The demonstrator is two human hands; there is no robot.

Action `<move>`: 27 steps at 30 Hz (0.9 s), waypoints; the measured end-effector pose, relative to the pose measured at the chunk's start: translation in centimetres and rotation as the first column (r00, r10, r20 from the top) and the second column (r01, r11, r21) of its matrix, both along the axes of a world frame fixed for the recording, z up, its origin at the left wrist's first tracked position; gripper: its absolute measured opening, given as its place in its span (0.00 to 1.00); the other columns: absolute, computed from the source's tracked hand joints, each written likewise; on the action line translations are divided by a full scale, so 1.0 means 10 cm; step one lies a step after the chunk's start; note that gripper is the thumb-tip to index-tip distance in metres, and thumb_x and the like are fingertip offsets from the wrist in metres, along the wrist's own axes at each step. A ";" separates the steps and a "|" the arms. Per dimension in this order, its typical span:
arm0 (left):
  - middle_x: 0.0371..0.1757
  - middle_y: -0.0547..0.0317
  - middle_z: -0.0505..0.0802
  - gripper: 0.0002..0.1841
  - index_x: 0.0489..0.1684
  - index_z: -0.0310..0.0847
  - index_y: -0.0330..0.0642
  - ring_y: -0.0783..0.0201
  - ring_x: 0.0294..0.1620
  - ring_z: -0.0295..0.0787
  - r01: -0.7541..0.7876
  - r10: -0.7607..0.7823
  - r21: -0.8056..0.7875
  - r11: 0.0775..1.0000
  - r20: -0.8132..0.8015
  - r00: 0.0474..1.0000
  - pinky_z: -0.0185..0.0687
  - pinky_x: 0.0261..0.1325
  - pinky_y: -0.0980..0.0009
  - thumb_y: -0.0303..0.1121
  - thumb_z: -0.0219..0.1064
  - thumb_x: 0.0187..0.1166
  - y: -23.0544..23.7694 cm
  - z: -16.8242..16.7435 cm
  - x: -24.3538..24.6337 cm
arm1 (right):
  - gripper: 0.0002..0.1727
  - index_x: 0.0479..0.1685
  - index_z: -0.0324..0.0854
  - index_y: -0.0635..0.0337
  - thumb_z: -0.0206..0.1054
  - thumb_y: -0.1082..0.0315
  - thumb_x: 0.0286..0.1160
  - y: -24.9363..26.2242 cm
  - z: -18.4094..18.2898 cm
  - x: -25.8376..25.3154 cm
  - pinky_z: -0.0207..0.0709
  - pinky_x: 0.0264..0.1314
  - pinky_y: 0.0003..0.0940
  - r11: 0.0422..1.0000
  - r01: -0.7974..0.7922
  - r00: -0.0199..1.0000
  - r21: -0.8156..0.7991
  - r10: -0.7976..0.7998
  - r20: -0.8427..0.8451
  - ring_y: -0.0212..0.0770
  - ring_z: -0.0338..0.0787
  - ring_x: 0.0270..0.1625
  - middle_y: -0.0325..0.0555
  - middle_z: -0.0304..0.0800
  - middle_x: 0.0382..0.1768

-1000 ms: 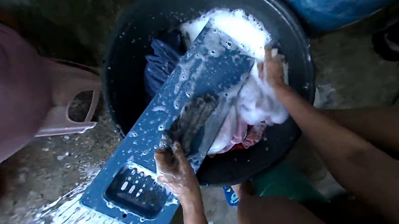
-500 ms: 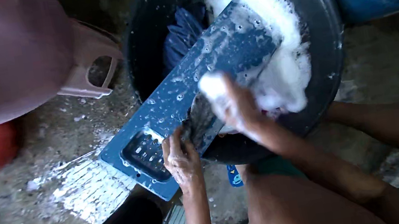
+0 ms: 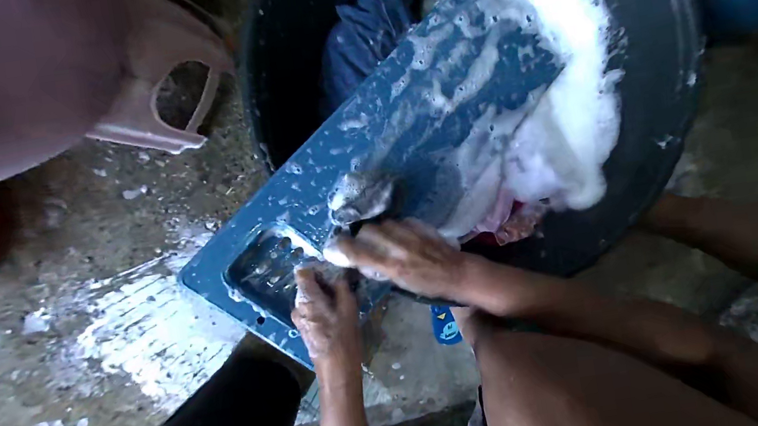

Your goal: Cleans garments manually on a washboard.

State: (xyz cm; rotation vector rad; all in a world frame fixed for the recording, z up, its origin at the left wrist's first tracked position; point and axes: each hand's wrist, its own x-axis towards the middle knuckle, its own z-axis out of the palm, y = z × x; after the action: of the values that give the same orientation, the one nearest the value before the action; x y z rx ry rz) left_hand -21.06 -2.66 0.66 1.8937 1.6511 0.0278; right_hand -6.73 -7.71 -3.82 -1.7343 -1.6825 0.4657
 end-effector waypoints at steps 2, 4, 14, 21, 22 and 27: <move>0.38 0.40 0.90 0.18 0.61 0.77 0.24 0.53 0.32 0.90 -0.023 0.029 -0.080 0.997 0.071 0.997 0.88 0.41 0.53 0.33 0.63 0.84 0.04 -0.05 -0.08 | 0.21 0.69 0.86 0.56 0.70 0.71 0.76 0.06 -0.20 0.47 0.89 0.53 0.52 0.990 0.106 0.992 -0.093 -0.100 0.072 0.59 0.94 0.53 0.59 0.92 0.58; 0.39 0.49 0.89 0.17 0.64 0.75 0.28 0.65 0.30 0.88 -0.070 0.102 -0.221 0.973 0.139 0.985 0.88 0.38 0.64 0.31 0.64 0.84 0.12 -0.05 -0.12 | 0.25 0.80 0.76 0.58 0.63 0.68 0.83 0.17 -0.25 1.19 0.85 0.56 0.62 0.826 0.439 0.897 -0.353 -0.377 0.232 0.66 0.92 0.57 0.64 0.89 0.64; 0.41 0.46 0.89 0.20 0.67 0.75 0.28 0.64 0.31 0.87 -0.036 0.064 -0.227 0.973 0.116 0.991 0.86 0.39 0.63 0.34 0.65 0.84 0.16 -0.04 -0.10 | 0.22 0.69 0.87 0.50 0.71 0.72 0.74 0.18 -0.07 0.07 0.86 0.64 0.49 1.000 -0.017 0.999 -0.018 0.017 0.032 0.55 0.90 0.65 0.53 0.90 0.66; 0.43 0.44 0.89 0.20 0.64 0.75 0.27 0.62 0.31 0.86 -0.066 0.099 -0.230 0.971 0.134 0.986 0.86 0.39 0.62 0.31 0.68 0.81 0.22 -0.04 -0.07 | 0.25 0.75 0.79 0.59 0.66 0.65 0.78 0.50 0.15 0.88 0.86 0.40 0.58 0.823 0.503 0.862 -0.264 -0.453 0.228 0.62 0.94 0.44 0.64 0.90 0.56; 0.43 0.45 0.88 0.19 0.64 0.75 0.27 0.63 0.31 0.86 -0.065 0.097 -0.244 0.968 0.120 0.988 0.86 0.39 0.63 0.32 0.67 0.81 0.23 -0.03 -0.07 | 0.23 0.71 0.82 0.60 0.70 0.67 0.75 0.42 0.22 0.51 0.88 0.39 0.51 0.905 0.397 0.914 -0.153 -0.376 0.150 0.56 0.94 0.43 0.60 0.91 0.52; 0.40 0.50 0.90 0.20 0.65 0.76 0.27 0.69 0.29 0.87 -0.028 0.069 -0.215 0.976 0.183 0.981 0.87 0.37 0.68 0.33 0.68 0.82 0.21 -0.06 -0.11 | 0.20 0.68 0.87 0.53 0.70 0.70 0.77 0.37 -0.12 0.26 0.87 0.60 0.50 0.998 0.056 0.997 -0.022 -0.055 0.052 0.54 0.93 0.61 0.54 0.92 0.62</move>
State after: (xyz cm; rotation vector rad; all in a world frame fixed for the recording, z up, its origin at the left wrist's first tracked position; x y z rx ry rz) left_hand -22.12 -0.55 0.11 1.6379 1.5083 0.0489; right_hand -4.16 -4.03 -5.03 -1.8196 -1.6660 0.4203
